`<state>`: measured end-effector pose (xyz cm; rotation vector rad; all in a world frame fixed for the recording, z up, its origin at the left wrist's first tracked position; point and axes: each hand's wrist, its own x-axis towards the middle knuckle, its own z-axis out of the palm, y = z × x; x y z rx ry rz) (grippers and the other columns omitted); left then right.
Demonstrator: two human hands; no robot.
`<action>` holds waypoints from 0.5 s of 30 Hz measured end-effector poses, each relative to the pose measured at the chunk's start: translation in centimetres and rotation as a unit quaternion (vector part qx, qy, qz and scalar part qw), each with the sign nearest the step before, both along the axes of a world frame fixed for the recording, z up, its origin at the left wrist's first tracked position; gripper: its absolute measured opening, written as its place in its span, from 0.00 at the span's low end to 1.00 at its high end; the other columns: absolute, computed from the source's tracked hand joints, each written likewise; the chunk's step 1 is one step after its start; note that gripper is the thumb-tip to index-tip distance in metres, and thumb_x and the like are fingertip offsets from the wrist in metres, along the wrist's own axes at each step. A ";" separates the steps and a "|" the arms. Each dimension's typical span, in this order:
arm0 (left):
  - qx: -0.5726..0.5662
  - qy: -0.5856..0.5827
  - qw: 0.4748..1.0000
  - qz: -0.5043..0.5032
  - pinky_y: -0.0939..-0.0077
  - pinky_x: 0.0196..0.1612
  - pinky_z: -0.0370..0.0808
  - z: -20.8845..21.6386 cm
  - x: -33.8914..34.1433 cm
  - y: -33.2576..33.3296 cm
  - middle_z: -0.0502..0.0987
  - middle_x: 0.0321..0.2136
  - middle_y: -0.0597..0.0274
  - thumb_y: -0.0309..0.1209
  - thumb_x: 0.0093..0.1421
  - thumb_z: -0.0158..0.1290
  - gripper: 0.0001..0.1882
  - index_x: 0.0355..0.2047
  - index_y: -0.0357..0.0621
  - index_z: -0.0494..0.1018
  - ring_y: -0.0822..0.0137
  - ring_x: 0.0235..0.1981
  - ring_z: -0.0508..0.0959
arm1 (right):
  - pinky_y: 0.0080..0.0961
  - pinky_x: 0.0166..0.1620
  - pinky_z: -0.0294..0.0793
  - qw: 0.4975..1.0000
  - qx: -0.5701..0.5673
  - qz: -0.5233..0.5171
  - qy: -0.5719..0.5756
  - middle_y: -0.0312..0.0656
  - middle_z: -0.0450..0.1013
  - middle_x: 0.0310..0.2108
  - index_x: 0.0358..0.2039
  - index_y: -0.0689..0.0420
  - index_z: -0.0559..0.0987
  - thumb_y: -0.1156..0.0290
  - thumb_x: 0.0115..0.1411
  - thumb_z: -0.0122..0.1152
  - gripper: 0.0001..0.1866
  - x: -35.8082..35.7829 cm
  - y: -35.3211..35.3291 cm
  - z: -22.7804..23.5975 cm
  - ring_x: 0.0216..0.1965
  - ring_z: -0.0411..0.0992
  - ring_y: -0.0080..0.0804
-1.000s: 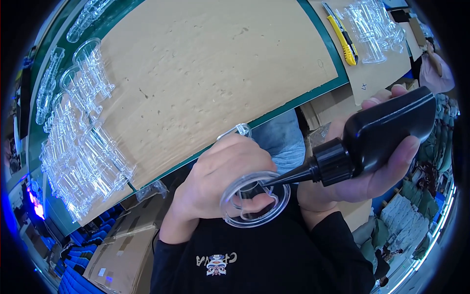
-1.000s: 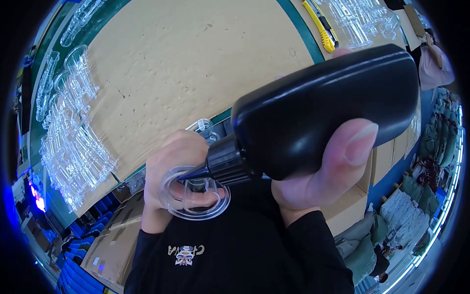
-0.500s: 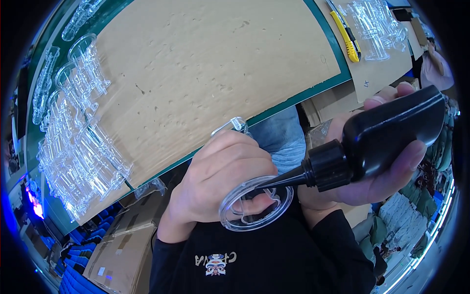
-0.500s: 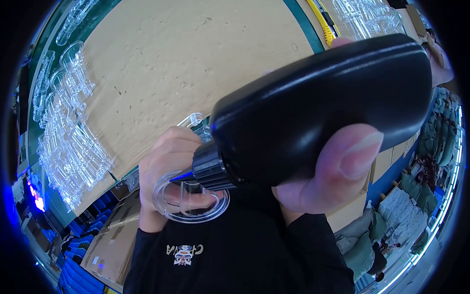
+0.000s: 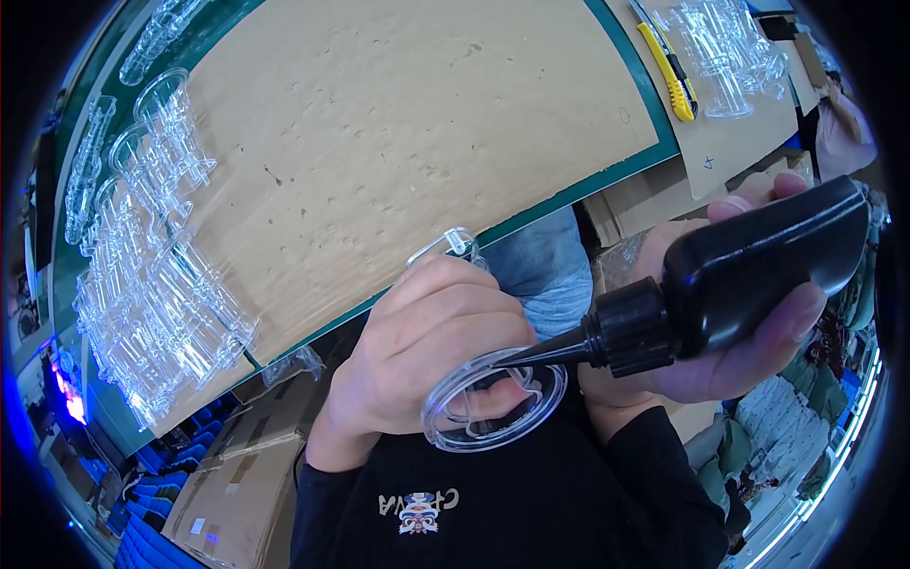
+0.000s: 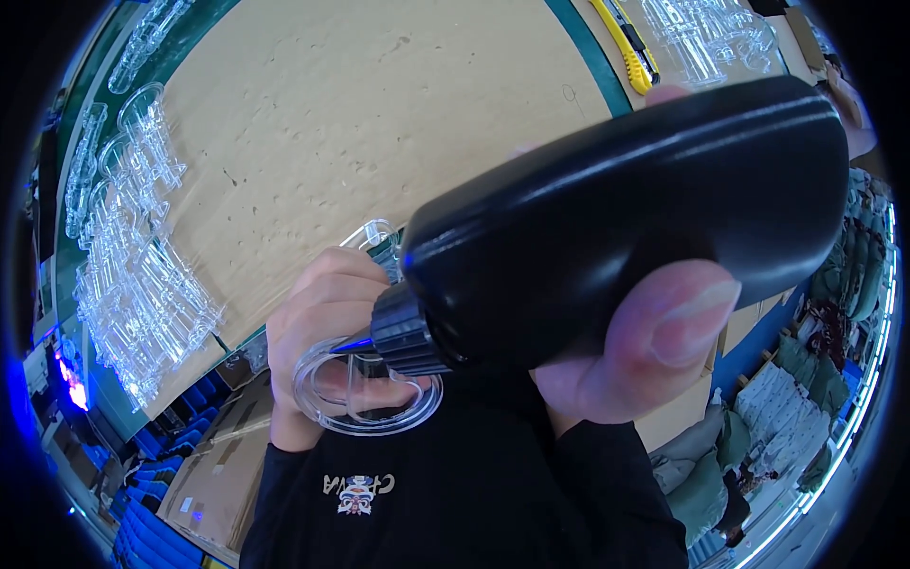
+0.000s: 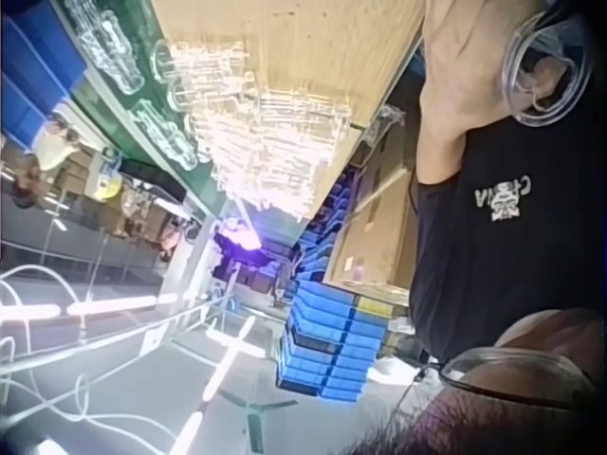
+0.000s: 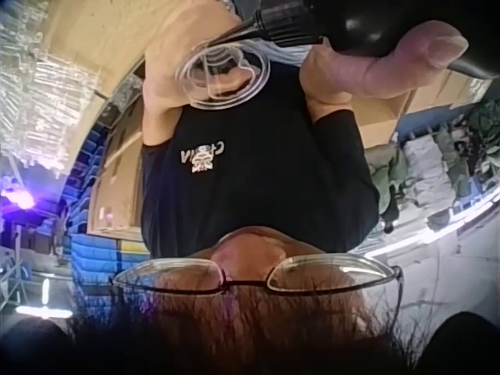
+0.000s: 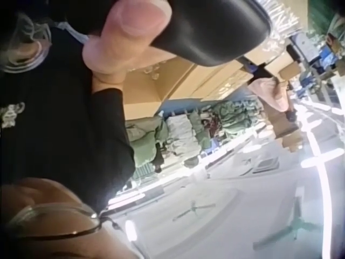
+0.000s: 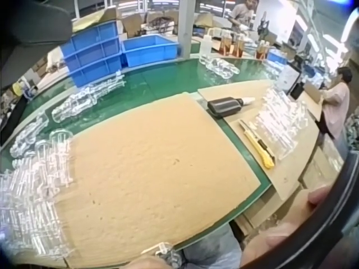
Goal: Apply adhesive from a squeeze bottle to a lid and assemble it onto a plastic mug on a factory line.
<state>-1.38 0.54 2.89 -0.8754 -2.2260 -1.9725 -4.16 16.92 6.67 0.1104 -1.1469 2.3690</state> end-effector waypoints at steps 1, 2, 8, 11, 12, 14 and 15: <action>0.000 0.000 1.000 -0.001 0.69 0.41 0.71 0.0 0.0 0.0 0.76 0.32 0.61 0.30 0.44 0.64 0.16 0.35 0.41 0.77 0.61 0.35 0.73 | 0.16 0.43 0.75 1.000 0.000 -0.001 0.000 0.48 0.61 0.57 0.60 0.56 0.58 0.52 0.61 0.53 0.33 0.0 0.0 0.0 0.45 0.75 0.36; 0.000 0.000 1.000 0.001 0.69 0.40 0.71 0.0 0.0 0.0 0.76 0.32 0.61 0.30 0.44 0.64 0.16 0.35 0.41 0.77 0.61 0.35 0.73 | 0.16 0.43 0.75 1.000 0.000 -0.001 0.001 0.48 0.61 0.57 0.60 0.56 0.58 0.52 0.61 0.53 0.33 0.1 0.2 0.0 0.45 0.74 0.36; 0.003 -0.004 1.000 0.012 0.69 0.40 0.72 0.0 0.0 0.1 0.77 0.31 0.62 0.30 0.43 0.65 0.15 0.33 0.42 0.77 0.62 0.34 0.74 | 0.16 0.41 0.74 1.000 -0.003 0.002 0.006 0.48 0.62 0.56 0.59 0.57 0.58 0.52 0.61 0.53 0.33 -0.1 0.3 -0.2 0.43 0.74 0.35; 0.004 -0.006 1.000 0.017 0.69 0.39 0.72 -0.1 0.0 0.2 0.77 0.30 0.62 0.30 0.42 0.65 0.15 0.33 0.42 0.77 0.62 0.34 0.74 | 0.16 0.40 0.74 1.000 -0.005 0.004 0.008 0.48 0.62 0.56 0.59 0.57 0.58 0.52 0.61 0.53 0.33 -0.5 0.5 -0.5 0.42 0.74 0.35; 0.004 -0.007 1.000 0.019 0.69 0.39 0.72 0.0 -0.1 0.2 0.77 0.30 0.62 0.30 0.42 0.65 0.15 0.32 0.42 0.77 0.62 0.33 0.74 | 0.16 0.40 0.73 1.000 -0.005 0.004 0.008 0.48 0.62 0.56 0.59 0.57 0.58 0.52 0.61 0.53 0.32 0.2 0.8 -0.1 0.41 0.74 0.35; 0.003 -0.009 1.000 0.025 0.69 0.39 0.72 0.1 -0.1 0.3 0.77 0.30 0.62 0.30 0.42 0.66 0.16 0.32 0.42 0.78 0.62 0.33 0.74 | 0.15 0.39 0.73 1.000 -0.006 0.003 0.010 0.48 0.62 0.55 0.59 0.57 0.58 0.52 0.61 0.53 0.32 -0.2 1.0 -0.3 0.41 0.73 0.35; 0.003 -0.010 1.000 0.027 0.69 0.39 0.72 0.1 -0.1 0.4 0.77 0.29 0.62 0.30 0.41 0.66 0.16 0.32 0.42 0.78 0.62 0.33 0.74 | 0.15 0.39 0.73 1.000 -0.006 0.002 0.011 0.48 0.62 0.55 0.59 0.57 0.58 0.52 0.61 0.53 0.32 -0.3 1.1 -0.3 0.41 0.73 0.34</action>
